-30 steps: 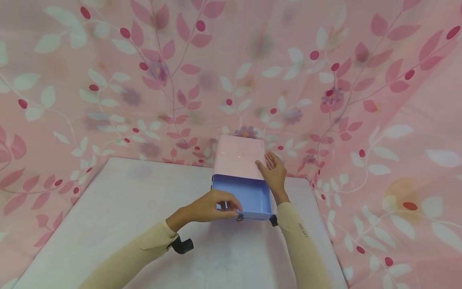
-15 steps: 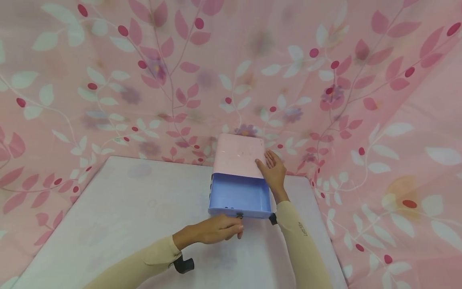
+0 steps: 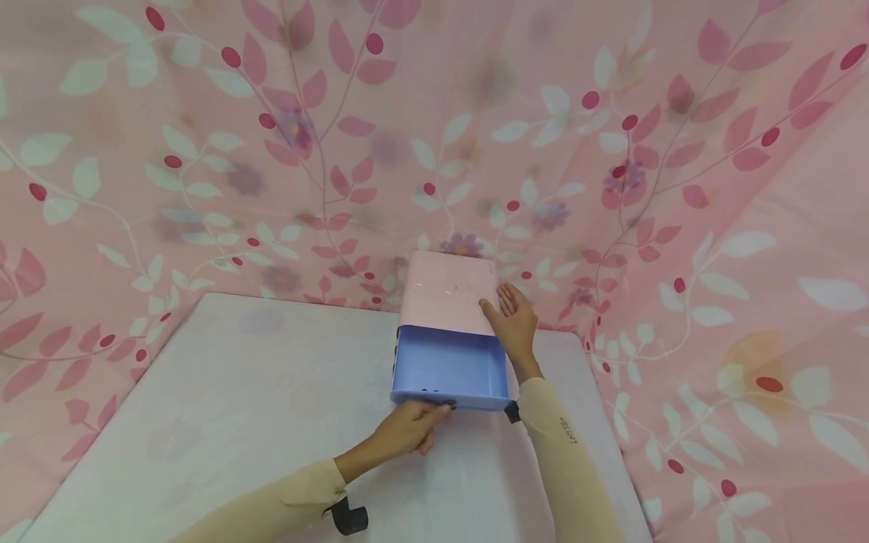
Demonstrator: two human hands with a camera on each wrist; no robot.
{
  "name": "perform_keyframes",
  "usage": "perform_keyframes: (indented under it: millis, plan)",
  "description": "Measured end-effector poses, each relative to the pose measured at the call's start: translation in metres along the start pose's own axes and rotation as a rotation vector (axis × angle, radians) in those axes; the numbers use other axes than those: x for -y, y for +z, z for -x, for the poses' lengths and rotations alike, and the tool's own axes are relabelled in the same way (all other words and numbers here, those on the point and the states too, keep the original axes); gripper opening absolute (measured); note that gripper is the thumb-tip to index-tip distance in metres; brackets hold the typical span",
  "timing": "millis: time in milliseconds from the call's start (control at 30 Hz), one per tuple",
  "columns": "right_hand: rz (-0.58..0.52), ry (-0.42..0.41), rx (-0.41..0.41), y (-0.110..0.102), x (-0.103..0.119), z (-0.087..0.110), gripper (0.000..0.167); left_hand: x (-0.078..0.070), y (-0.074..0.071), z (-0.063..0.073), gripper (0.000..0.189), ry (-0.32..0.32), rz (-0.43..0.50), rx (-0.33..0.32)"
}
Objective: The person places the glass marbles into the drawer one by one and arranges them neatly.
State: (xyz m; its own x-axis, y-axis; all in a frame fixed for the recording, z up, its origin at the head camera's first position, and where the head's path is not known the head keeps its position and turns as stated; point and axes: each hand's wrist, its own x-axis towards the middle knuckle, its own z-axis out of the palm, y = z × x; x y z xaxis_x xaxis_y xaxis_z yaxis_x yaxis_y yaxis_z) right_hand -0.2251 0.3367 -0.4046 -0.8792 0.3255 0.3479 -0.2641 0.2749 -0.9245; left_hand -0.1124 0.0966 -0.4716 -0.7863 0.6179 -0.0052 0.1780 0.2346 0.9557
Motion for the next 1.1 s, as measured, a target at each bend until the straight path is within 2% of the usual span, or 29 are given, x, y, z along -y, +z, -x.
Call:
perform_keyframes:
  millis: [100, 267, 400, 500, 633, 700, 867, 1100]
  plan:
    - [0.008, -0.008, -0.001, 0.000, -0.002, 0.000, 0.068, 0.003, 0.008, -0.001, 0.048, -0.034, 0.086, -0.046]
    - [-0.010, 0.007, 0.012, -0.001, 0.020, 0.008, 0.066, 0.008, 0.018, -0.002, 0.039, 0.007, 0.296, -0.082]
    - [-0.019, 0.001, 0.017, 0.000, 0.023, 0.009, 0.066, 0.011, 0.024, -0.003, 0.038, -0.004, 0.379, -0.153]
    - [-0.022, -0.003, 0.026, -0.001, 0.024, 0.009, 0.067, 0.009, 0.028, -0.005, 0.040, -0.080, 0.504, -0.195]
    - [-0.014, 0.001, 0.027, -0.001, 0.024, 0.008, 0.067, 0.006, 0.032, -0.005, 0.039, -0.238, 0.760, -0.158]
    - [-0.011, 0.007, 0.027, -0.001, 0.024, 0.008, 0.067, 0.007, 0.032, -0.004, 0.039, -0.288, 0.825, -0.130]
    - [-0.030, 0.001, 0.027, -0.002, 0.021, 0.006, 0.067, 0.011, 0.032, -0.003, 0.048, -0.269, 0.799, -0.113]
    - [-0.026, -0.004, 0.002, -0.001, -0.005, -0.002, 0.069, 0.007, 0.034, -0.004, 0.049, -0.216, 0.725, -0.082]
